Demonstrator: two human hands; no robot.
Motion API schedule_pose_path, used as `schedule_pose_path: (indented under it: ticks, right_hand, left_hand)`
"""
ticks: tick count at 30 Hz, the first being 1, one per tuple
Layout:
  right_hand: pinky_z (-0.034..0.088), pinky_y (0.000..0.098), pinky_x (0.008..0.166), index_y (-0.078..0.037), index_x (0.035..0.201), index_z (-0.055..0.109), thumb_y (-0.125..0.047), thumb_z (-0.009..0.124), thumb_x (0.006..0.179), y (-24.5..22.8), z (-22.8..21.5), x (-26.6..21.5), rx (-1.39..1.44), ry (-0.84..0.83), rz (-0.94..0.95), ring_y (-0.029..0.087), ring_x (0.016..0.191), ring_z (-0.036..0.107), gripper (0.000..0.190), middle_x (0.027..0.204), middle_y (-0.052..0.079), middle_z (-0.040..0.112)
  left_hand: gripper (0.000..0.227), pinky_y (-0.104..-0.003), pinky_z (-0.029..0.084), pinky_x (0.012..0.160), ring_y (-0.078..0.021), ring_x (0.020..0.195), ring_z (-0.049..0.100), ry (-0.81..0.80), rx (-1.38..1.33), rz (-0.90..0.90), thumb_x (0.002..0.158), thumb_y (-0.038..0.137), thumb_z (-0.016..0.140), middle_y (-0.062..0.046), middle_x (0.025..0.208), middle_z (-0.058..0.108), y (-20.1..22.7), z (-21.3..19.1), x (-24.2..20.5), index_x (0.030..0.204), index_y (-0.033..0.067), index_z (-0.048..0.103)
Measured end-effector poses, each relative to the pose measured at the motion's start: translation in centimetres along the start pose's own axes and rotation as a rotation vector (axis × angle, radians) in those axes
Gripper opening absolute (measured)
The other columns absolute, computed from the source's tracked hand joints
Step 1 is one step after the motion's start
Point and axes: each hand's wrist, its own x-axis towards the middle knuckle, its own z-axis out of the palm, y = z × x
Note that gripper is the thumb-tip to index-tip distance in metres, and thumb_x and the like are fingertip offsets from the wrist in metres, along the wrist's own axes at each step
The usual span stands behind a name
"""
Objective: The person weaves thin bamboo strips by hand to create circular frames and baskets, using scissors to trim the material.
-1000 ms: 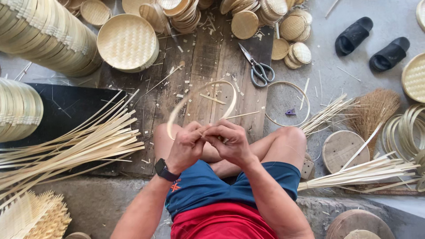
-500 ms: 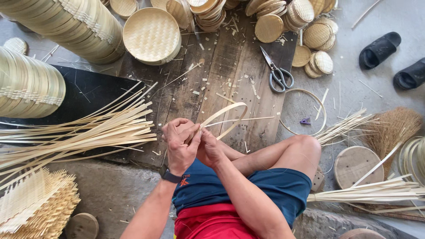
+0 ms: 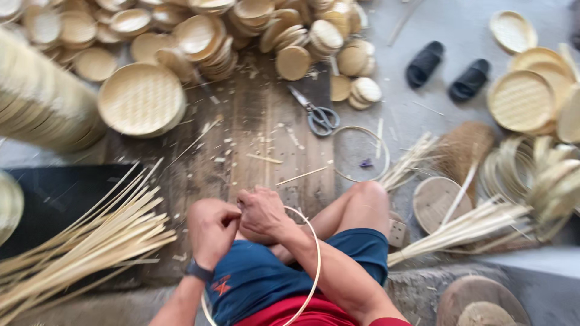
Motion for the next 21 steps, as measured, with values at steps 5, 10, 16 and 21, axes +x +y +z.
schedule_pose_path:
  ticks: [5,10,16,21]
  right_hand:
    - [0.052,0.0506,0.074,-0.013,0.097,0.073,-0.022,0.068,0.089,0.1,-1.5,-0.5,-0.004,0.013,0.191,0.039,0.085,0.067,0.014,0.085,0.019,0.068]
    - [0.054,0.0459,0.085,-0.007,0.104,0.065,-0.013,0.074,0.086,0.4,-2.5,-3.7,0.203,0.442,-0.409,0.037,0.095,0.067,0.021,0.095,0.014,0.069]
    - [0.054,0.0274,0.075,-0.007,0.12,0.067,-0.009,0.057,0.108,3.1,-2.2,-4.0,1.264,-0.164,0.328,0.013,0.085,0.066,0.016,0.093,0.004,0.073]
    - [0.051,0.0243,0.07,-0.002,0.114,0.074,-0.004,0.066,0.1,4.1,-1.9,-4.8,1.319,-0.267,0.262,0.008,0.086,0.067,0.016,0.095,0.003,0.074]
  left_hand:
    - [0.013,-0.035,0.056,0.063,-0.0223,0.066,0.07,-0.104,0.144,-0.119,0.088,0.011,0.074,-0.017,0.075,0.073,0.3,2.3,-1.1,0.097,0.0029,0.076]
    - [0.018,-0.031,0.053,0.06,-0.0186,0.067,0.066,-0.081,-0.318,-0.348,0.093,0.006,0.065,-0.012,0.082,0.074,-4.7,1.4,0.4,0.107,-0.0004,0.073]
    - [0.023,-0.032,0.052,0.062,-0.02,0.072,0.065,-0.138,-0.843,-0.695,0.095,0.007,0.063,-0.014,0.088,0.071,-6.3,1.0,0.9,0.112,-0.0082,0.064]
    - [0.025,-0.03,0.054,0.067,-0.0174,0.075,0.066,-0.131,-0.957,-0.728,0.094,0.01,0.061,-0.011,0.089,0.07,-5.2,2.0,1.1,0.113,-0.006,0.064]
